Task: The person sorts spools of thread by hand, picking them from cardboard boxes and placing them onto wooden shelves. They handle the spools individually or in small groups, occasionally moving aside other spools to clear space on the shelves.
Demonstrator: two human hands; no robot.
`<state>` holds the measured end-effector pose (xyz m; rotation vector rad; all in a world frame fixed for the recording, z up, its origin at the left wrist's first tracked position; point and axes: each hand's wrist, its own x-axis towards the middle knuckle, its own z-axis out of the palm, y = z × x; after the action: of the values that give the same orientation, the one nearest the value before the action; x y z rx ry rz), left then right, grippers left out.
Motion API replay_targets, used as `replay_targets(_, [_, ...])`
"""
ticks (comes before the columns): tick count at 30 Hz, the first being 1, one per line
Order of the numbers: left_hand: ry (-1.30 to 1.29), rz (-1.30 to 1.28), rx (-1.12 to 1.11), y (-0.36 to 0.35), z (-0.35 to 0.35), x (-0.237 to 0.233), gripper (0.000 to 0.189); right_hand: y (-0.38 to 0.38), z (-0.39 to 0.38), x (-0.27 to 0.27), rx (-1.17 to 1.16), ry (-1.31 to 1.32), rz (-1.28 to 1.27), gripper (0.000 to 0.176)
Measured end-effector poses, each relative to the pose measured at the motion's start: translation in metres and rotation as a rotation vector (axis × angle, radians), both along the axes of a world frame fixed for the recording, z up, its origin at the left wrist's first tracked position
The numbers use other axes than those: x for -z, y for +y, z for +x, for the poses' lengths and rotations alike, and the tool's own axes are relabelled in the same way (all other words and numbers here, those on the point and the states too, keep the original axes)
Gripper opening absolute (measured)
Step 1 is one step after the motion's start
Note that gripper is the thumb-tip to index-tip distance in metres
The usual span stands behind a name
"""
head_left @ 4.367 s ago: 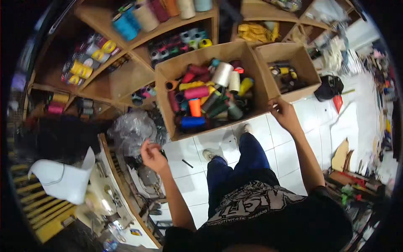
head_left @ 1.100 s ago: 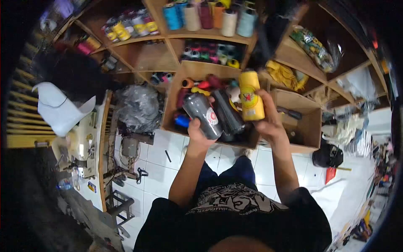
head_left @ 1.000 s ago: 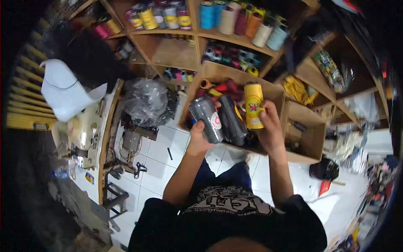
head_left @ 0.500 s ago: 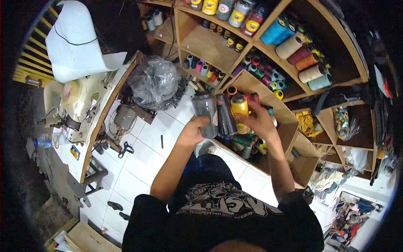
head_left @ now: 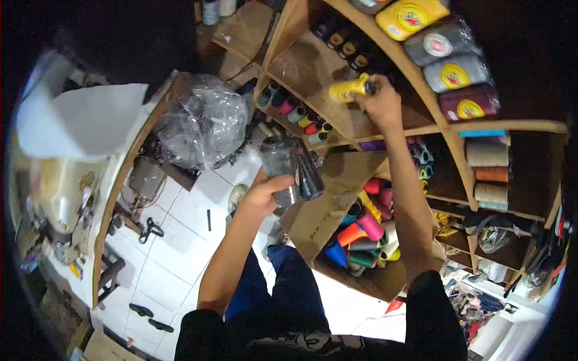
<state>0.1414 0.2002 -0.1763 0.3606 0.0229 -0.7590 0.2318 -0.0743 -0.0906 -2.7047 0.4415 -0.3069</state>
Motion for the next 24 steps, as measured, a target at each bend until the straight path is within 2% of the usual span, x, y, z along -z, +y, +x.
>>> replay_targets(1, [-0.009, -0.028, -0.006, 0.000, 0.005, 0.014, 0.068, -0.009, 0.021, 0.009, 0.018, -0.004, -0.090, 0.053])
replay_targets(3, [0.061, -0.004, 0.037, 0.003, 0.009, 0.037, 0.068, -0.039, 0.063, 0.026, 0.101, 0.276, -0.160, 0.054])
replay_targets(4, [0.087, 0.023, 0.028, 0.001, 0.010, 0.045, 0.068, -0.040, 0.076, 0.023, 0.186, 0.421, -0.060, 0.053])
replay_targets(5, [0.117, 0.052, 0.020, -0.001, 0.008, 0.052, 0.068, -0.097, 0.102, 0.061, 0.004, 0.491, 0.047, 0.054])
replay_targets(6, [0.138, 0.027, 0.046, -0.003, 0.005, 0.062, 0.068, -0.119, 0.116, 0.076, -0.034, 0.526, 0.105, 0.054])
replay_targets(13, [0.187, 0.056, 0.071, -0.012, 0.007, 0.072, 0.074, -0.128, 0.143, 0.091, -0.018, 0.534, -0.028, 0.052])
replay_targets(17, [0.127, -0.014, 0.118, -0.014, 0.018, 0.091, 0.074, -0.130, 0.144, 0.098, -0.004, 0.506, -0.111, 0.052])
replay_targets(24, [0.131, 0.044, 0.018, -0.007, 0.035, 0.078, 0.068, -0.146, 0.142, 0.092, 0.045, 0.449, -0.252, 0.050])
